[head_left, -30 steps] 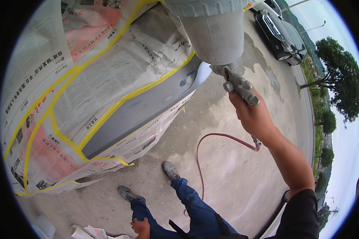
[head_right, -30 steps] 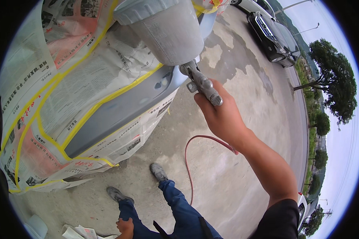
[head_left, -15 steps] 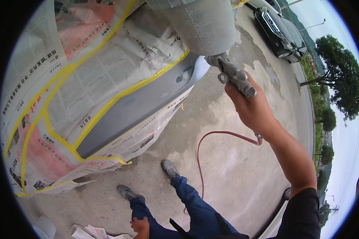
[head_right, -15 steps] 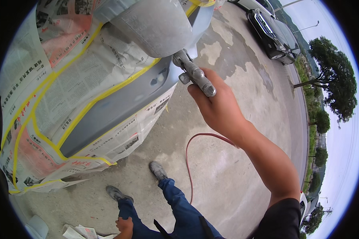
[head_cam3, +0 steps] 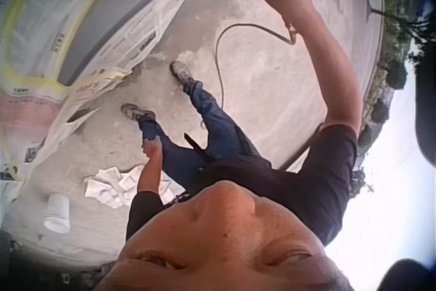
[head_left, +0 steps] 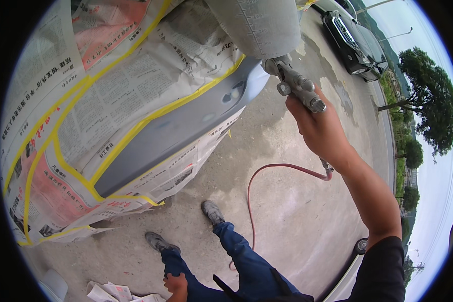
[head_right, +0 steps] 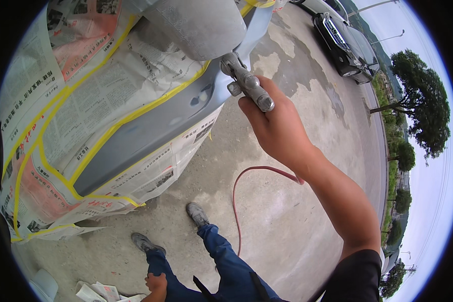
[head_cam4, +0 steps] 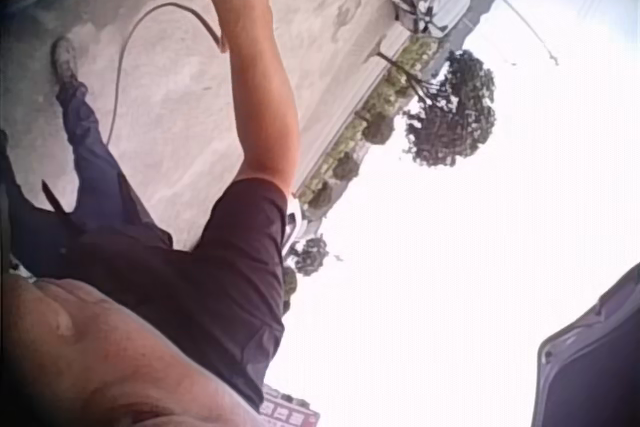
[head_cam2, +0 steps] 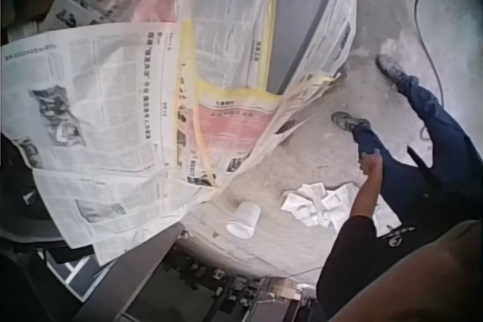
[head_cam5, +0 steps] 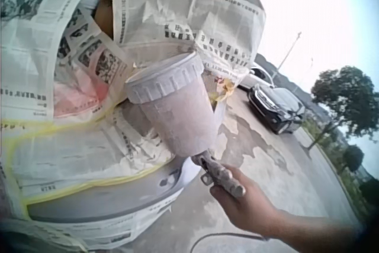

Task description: The person uses a spray gun to apply a coat of light blue paint to a car's trunk lid, which is masked with newspaper and tape. The person moves around the vehicle to cover the surface evenly, then walks into a garage area to refill the spray gun from a paint can.

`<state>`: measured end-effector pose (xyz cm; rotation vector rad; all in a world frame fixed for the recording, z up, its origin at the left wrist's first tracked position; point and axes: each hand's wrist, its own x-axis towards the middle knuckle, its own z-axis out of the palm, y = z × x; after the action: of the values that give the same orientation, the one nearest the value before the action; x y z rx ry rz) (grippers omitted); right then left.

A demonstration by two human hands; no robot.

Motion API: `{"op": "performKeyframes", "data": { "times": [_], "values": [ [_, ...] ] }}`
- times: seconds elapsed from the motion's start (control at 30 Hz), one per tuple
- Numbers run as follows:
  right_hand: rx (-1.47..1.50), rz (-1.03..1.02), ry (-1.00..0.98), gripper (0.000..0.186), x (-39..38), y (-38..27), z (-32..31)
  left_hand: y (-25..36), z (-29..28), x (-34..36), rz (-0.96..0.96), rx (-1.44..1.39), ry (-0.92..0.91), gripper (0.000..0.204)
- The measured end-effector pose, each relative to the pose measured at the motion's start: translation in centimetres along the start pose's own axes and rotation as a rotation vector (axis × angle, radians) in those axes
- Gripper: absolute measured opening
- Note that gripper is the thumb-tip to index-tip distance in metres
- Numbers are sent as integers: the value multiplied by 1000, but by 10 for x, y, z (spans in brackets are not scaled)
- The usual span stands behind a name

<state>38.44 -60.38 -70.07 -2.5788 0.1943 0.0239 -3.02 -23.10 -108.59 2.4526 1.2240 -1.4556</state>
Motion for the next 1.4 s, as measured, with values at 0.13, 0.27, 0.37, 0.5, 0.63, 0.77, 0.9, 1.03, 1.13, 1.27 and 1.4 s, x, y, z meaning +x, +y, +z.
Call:
{"op": "performKeyframes", "data": {
  "times": [0.13, 0.27, 0.37, 0.5, 0.63, 0.77, 0.9, 1.03, 1.13, 1.27, 1.4],
  "values": [
    [-16, 42, -16, 27, -3, 4, 5, 1, 1, -3, -7, -2, 0, 58],
    [33, 76, -38, 28, -10, 9, 7, 2, 3, -2, -20, 0, -8, 58],
    [61, 46, -56, 26, -12, 16, 11, 3, 1, -3, -13, -4, -17, 58],
    [89, 61, -109, 23, -12, 21, 16, 3, 3, -3, -31, -8, -31, 59],
    [119, 109, -137, 21, -16, 22, 18, 3, 4, -4, -28, -11, -32, 59],
    [163, 129, -161, 20, -20, 22, 22, 3, 4, -4, -25, -8, -26, 59],
    [227, 143, -189, 20, -24, 24, 28, 2, 4, -4, -9, -16, -21, 59],
    [272, 173, -240, 20, -28, 17, 33, 0, 6, -3, -9, -10, -20, 58],
    [293, 206, -274, 21, -31, 10, 34, 0, 6, -4, -7, -9, -15, 58],
    [344, 151, -294, 25, -37, 6, 40, -2, 6, -3, -1, -22, -11, 58],
    [374, 114, -334, 31, -43, -1, 44, 0, 3, -6, -9, -20, -15, 59]
  ]
}}
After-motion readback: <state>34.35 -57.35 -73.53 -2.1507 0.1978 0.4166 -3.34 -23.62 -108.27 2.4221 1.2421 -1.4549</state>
